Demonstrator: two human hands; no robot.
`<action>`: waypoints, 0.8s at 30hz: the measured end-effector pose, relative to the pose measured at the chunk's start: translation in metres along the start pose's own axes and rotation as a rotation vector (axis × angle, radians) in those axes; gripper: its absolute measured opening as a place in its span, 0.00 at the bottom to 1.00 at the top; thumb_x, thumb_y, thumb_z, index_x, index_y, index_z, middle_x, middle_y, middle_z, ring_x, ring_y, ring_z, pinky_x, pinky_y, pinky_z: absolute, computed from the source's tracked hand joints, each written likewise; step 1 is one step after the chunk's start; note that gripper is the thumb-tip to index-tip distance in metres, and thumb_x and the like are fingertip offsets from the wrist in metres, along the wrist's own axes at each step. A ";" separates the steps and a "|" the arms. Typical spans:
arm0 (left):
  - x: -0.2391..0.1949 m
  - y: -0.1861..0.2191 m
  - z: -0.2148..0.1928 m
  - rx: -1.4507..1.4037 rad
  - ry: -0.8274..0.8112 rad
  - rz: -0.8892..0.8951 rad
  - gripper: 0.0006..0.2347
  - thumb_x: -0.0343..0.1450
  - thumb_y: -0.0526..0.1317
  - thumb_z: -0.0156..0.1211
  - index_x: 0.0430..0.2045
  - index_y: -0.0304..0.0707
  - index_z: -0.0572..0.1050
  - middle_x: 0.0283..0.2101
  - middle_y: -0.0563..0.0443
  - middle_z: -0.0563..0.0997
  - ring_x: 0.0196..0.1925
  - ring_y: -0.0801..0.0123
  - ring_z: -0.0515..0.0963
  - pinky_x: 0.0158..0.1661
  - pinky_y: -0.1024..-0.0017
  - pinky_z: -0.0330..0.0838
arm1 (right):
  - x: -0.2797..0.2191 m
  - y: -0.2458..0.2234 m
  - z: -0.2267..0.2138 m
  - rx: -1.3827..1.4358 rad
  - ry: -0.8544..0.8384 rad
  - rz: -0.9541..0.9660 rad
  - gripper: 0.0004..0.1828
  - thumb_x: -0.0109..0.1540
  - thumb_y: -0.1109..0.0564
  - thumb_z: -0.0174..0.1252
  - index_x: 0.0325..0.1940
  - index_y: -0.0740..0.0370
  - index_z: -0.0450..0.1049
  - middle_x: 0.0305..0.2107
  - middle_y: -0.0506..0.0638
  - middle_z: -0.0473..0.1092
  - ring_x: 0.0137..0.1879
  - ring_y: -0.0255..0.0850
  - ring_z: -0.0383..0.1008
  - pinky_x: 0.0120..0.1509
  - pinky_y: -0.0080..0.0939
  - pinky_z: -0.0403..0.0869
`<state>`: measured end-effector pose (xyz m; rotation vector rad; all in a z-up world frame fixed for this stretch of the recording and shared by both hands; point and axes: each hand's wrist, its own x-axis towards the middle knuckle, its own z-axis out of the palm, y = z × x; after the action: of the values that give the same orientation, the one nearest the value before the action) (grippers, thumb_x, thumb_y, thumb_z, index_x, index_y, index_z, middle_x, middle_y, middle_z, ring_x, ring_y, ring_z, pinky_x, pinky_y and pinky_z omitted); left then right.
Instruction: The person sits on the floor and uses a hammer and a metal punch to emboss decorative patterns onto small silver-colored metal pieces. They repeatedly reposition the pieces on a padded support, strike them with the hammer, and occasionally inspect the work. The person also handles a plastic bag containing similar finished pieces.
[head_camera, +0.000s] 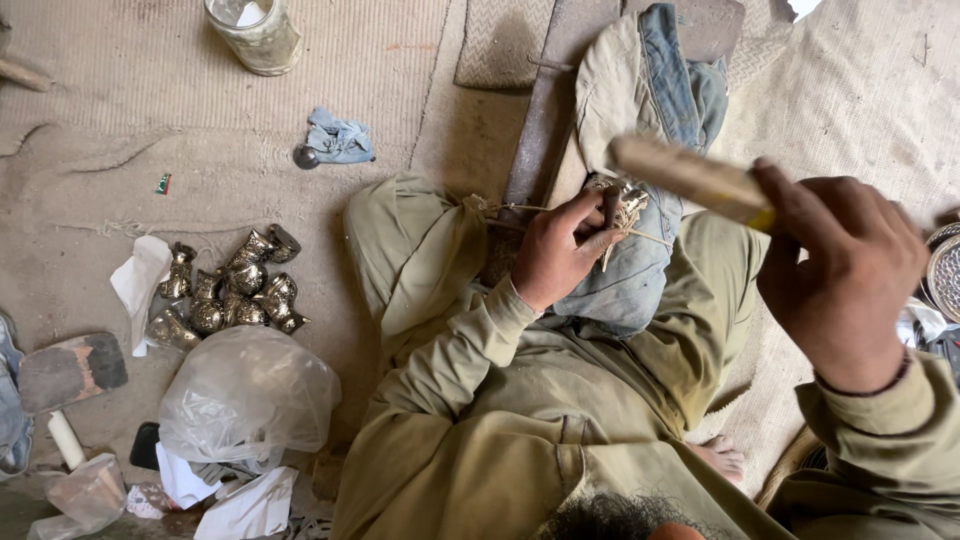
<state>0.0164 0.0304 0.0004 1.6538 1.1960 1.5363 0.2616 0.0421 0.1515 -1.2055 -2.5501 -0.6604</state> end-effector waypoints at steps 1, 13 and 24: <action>0.000 0.001 0.000 -0.005 -0.005 0.003 0.18 0.69 0.35 0.71 0.52 0.34 0.73 0.33 0.46 0.82 0.32 0.61 0.83 0.34 0.68 0.76 | -0.001 0.000 -0.001 -0.039 -0.005 0.004 0.16 0.69 0.61 0.63 0.59 0.47 0.84 0.33 0.43 0.77 0.28 0.32 0.65 0.35 0.32 0.61; 0.001 0.000 0.000 -0.016 -0.068 -0.002 0.20 0.69 0.35 0.70 0.55 0.33 0.72 0.33 0.45 0.82 0.33 0.61 0.84 0.35 0.68 0.76 | -0.011 0.004 0.002 0.074 0.022 0.067 0.13 0.72 0.63 0.65 0.59 0.50 0.84 0.37 0.45 0.77 0.32 0.33 0.68 0.36 0.32 0.62; 0.003 0.001 -0.004 0.003 -0.105 -0.023 0.20 0.69 0.34 0.70 0.56 0.34 0.72 0.31 0.46 0.82 0.31 0.62 0.83 0.33 0.68 0.75 | -0.011 0.001 0.002 0.083 0.039 0.072 0.17 0.66 0.66 0.64 0.56 0.51 0.84 0.35 0.45 0.78 0.30 0.34 0.68 0.36 0.34 0.62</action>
<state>0.0124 0.0324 0.0033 1.6950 1.1586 1.4163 0.2695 0.0364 0.1452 -1.2387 -2.4639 -0.5506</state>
